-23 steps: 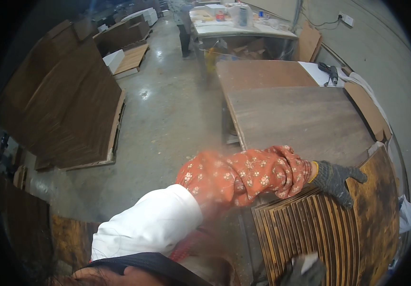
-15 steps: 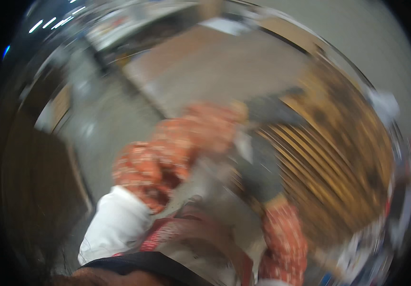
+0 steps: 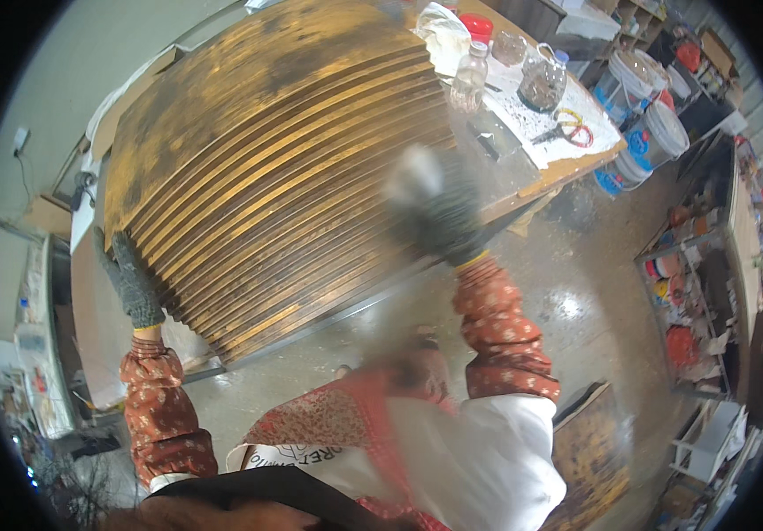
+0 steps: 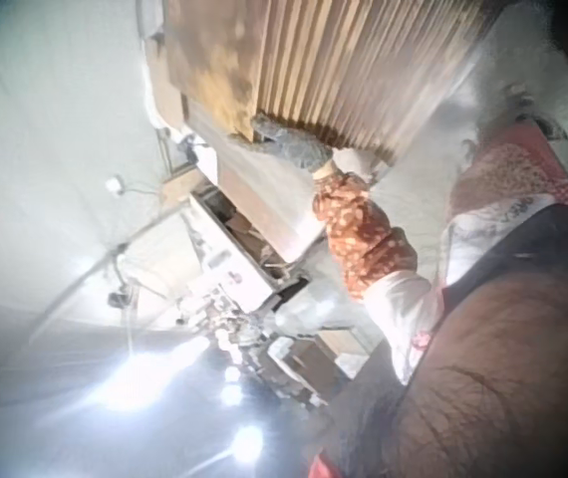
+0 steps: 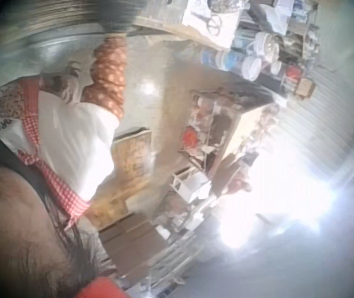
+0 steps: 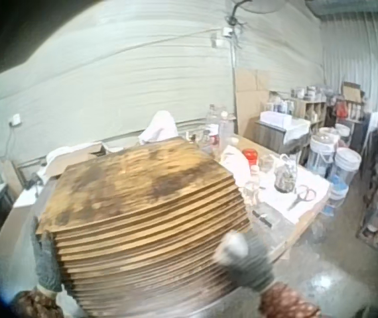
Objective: The person scrubs a large, curved wooden object with a brush and then wipes it with a white cloth. The object is held on a workbench in a workshop.
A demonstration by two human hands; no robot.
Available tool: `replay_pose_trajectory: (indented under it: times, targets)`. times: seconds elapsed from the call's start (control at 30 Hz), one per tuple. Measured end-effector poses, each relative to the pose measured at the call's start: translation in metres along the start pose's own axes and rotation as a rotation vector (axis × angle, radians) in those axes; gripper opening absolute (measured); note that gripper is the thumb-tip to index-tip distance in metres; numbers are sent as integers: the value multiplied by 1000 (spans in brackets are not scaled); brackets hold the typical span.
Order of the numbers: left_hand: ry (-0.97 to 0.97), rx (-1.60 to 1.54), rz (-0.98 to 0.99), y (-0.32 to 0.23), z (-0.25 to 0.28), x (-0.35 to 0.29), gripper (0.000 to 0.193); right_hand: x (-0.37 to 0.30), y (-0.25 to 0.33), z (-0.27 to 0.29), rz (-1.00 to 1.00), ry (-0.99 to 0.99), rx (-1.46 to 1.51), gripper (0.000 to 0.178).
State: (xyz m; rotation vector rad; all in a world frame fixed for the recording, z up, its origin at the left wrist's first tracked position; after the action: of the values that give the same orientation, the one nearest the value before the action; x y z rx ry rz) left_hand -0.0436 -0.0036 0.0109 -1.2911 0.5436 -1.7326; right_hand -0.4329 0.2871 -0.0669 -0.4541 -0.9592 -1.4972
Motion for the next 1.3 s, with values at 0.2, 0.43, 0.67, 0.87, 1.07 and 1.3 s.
replay_pose_trajectory:
  times: [0.2, 0.43, 0.67, 0.87, 1.07, 1.3]
  targets:
    - [30, 169, 189, 14, 2, -7, 65, 6, 4, -41, -522, -8, 341, 39]
    - [-15, 173, 92, 16, 8, -8, 65, 9, -7, -32, -469, -263, 594, 38]
    - [-23, 224, 31, 18, 8, -4, 62, -4, -40, 50, -449, -379, -587, 46]
    - [-40, 156, 82, 21, 7, -10, 59, -19, -21, 39, -484, -343, -576, 47]
    - [-44, 112, 128, 28, 10, -8, 59, -29, -71, 36, -537, -401, -97, 48]
    - [-20, 276, 30, 29, 12, -3, 62, -28, -91, 17, -889, -266, 250, 51]
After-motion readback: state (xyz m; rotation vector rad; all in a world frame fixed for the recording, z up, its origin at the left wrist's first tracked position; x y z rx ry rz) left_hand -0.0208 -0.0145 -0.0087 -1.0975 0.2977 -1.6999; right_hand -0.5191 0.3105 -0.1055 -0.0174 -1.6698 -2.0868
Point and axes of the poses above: each hand's wrist, its own x-axis towards the middle knuckle, its own z-axis out of the back of the hand, y = z × x, the point moved 9 cm from there along x, towards the middle knuckle, and after that the axes turned 6 degrees about z, right-handed, at the moved point
